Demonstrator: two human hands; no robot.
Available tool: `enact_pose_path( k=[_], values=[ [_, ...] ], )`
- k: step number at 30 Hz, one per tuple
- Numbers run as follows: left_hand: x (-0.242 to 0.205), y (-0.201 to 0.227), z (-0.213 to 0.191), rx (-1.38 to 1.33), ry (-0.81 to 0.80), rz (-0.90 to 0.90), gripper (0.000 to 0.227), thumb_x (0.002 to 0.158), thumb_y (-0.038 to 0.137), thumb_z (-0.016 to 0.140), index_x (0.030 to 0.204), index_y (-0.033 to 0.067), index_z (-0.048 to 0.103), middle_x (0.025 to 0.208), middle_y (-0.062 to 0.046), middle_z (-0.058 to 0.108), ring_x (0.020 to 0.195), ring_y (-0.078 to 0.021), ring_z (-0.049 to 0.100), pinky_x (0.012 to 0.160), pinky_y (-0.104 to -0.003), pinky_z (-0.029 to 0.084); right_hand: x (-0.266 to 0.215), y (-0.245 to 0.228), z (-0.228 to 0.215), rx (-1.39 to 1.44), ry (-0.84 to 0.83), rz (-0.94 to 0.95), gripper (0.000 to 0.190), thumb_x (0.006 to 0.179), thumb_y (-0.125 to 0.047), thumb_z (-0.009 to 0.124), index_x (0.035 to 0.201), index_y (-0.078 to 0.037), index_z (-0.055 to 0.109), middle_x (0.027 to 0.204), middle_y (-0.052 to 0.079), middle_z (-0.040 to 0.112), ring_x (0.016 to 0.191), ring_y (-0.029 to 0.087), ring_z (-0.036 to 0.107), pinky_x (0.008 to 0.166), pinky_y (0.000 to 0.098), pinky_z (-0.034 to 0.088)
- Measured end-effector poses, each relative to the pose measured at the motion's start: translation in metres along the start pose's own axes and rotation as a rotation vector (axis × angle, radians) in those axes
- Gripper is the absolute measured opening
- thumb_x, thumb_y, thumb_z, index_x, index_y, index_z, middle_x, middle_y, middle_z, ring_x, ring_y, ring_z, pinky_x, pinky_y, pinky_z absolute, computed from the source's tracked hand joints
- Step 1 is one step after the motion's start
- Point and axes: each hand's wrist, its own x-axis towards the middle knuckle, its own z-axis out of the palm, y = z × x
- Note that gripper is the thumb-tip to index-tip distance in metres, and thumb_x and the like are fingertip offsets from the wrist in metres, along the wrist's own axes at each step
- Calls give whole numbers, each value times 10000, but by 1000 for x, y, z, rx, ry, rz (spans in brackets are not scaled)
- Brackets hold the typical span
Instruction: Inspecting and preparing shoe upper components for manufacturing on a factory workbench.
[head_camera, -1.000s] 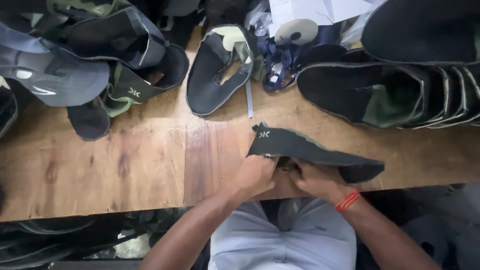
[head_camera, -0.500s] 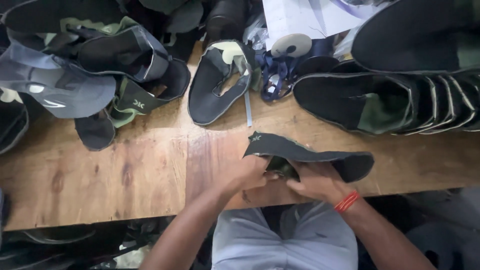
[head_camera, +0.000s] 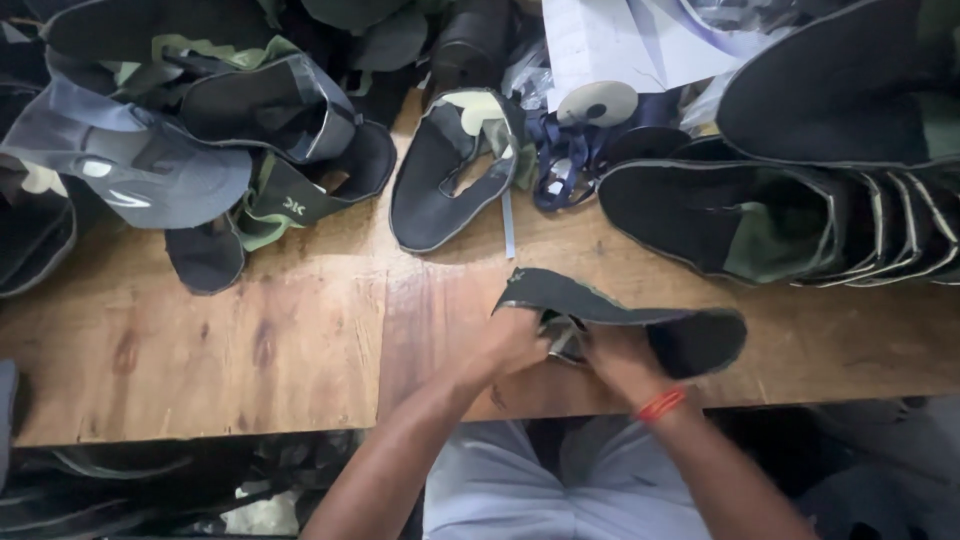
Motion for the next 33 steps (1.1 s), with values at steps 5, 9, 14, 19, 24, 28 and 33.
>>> enact_pose_path(
  k=[5,9,14,19,24,28,33],
  values=[
    [1,-1,8,74,6,2,538,834,234,715,1303,1,593,1302,-287,587,1210,-467,531,1006,-492,431,-9,7,-33,10,27,-240,454,912,-144,605,1361,-73,615,1349,221,602,1229,419,570,1055,505,448],
    [4,-28,25,127,145,190,524,836,138,636,1334,-19,588,1354,-278,589,1291,-458,526,1093,-479,426,-6,-11,-61,155,51,-291,532,871,-90,581,1398,-24,552,1465,237,527,1389,411,468,1190,526,325],
    [12,-16,13,-73,-42,138,382,896,108,537,1236,-17,658,1281,-284,635,1226,-460,562,1046,-482,456,-6,-5,-43,-90,111,-257,582,862,-154,643,1425,-71,523,1503,208,491,1408,424,414,1207,534,285],
    [20,-33,31,18,-123,-70,366,921,207,510,1169,-19,655,1110,-306,666,1038,-482,624,893,-521,481,0,2,-10,80,329,-241,575,862,-212,684,1362,41,554,1376,257,593,1296,424,535,1148,551,364],
    [9,-20,23,139,-215,-77,322,937,217,514,1028,-26,705,988,-284,691,939,-445,660,846,-516,511,9,10,-4,-82,240,-108,428,846,-139,672,1256,-24,625,1286,212,657,1241,402,588,1152,532,374],
    [-4,-46,47,264,-191,-44,281,908,190,529,903,-24,711,889,-278,690,840,-428,669,789,-534,519,11,13,-5,-70,192,-76,393,861,-72,606,1251,-34,631,1312,191,655,1286,356,579,1166,519,366],
    [-9,-60,59,513,-213,238,264,883,174,535,832,-20,706,871,-252,694,846,-405,681,792,-515,531,10,25,-5,-89,145,-271,567,775,-115,610,1329,5,613,1368,228,608,1293,363,524,1112,585,290]
  ],
)
